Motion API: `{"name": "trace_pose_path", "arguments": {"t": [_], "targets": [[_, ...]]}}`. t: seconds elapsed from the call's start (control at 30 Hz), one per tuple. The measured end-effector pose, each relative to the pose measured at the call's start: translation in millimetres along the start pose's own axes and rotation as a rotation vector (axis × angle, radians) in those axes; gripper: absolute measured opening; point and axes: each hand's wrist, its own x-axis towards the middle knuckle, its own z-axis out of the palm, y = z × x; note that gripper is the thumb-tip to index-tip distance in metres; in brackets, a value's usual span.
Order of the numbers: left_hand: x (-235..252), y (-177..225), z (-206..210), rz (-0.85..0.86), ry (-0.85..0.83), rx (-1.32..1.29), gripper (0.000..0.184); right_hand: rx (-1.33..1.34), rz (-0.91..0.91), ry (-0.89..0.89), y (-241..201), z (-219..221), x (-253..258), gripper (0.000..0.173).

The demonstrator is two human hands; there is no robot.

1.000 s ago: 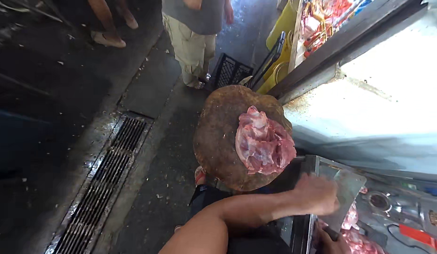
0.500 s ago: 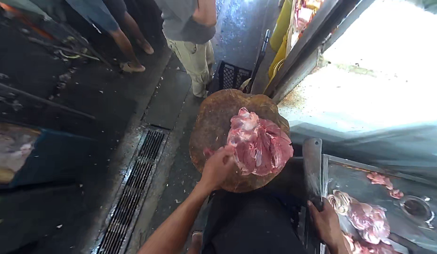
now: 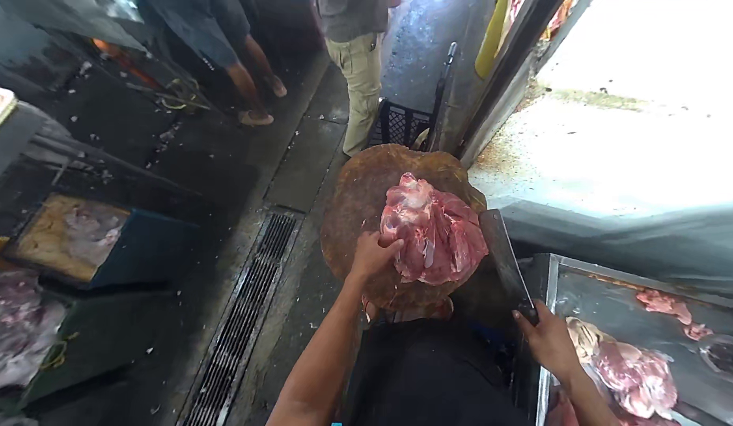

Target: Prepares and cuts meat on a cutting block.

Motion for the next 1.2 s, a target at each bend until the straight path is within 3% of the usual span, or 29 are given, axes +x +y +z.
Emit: {"name": "trace_pose_path", "arguments": {"t": [0.1,0.17,0.23,0.3,0.5,0.57,0.63,0.77,0.87,1.07,1.2], "targets": [[-10,-6,16,-0.181,-0.022,-0.762,0.051,0.104,0.1,0.022,-25,14,-28,0.038],[-14,-6,12,-0.398,-0.184,-1.051,0.073,0.195,0.171,0.026,-35,33,-49,0.038],[-14,6,7,-0.467,-0.383,-1.018,0.079,0.264,0.231,0.027,-43,49,-67,0.037],[-8,16,8,-0.435,-0.472,-0.905,0.066,0.283,0.287,0.02,-48,60,-85,0.036],[-2,34,22,-0.088,-0.329,-0.696,0.045,0.31,0.373,0.021,-55,70,-105,0.036],[-4,38,35,-0.032,-0.213,-0.818,0.033,0.316,0.357,0.009,-57,70,-101,0.039],[-2,43,46,-0.08,-0.129,-1.096,0.028,0.3,0.335,-0.004,-60,65,-92,0.038],[3,50,40,-0.392,-0.182,-1.505,0.047,0.198,0.323,-0.06,-54,49,-80,0.036],[6,51,35,-0.471,-0.308,-1.439,0.062,0.18,0.316,-0.108,-47,42,-78,0.036],[5,56,21,-0.419,-0.611,-0.984,0.075,0.218,0.331,-0.154,-48,45,-70,0.037],[1,35,31,-0.37,-0.552,-0.843,0.066,0.156,0.325,-0.168,-57,41,-69,0.034]]}}
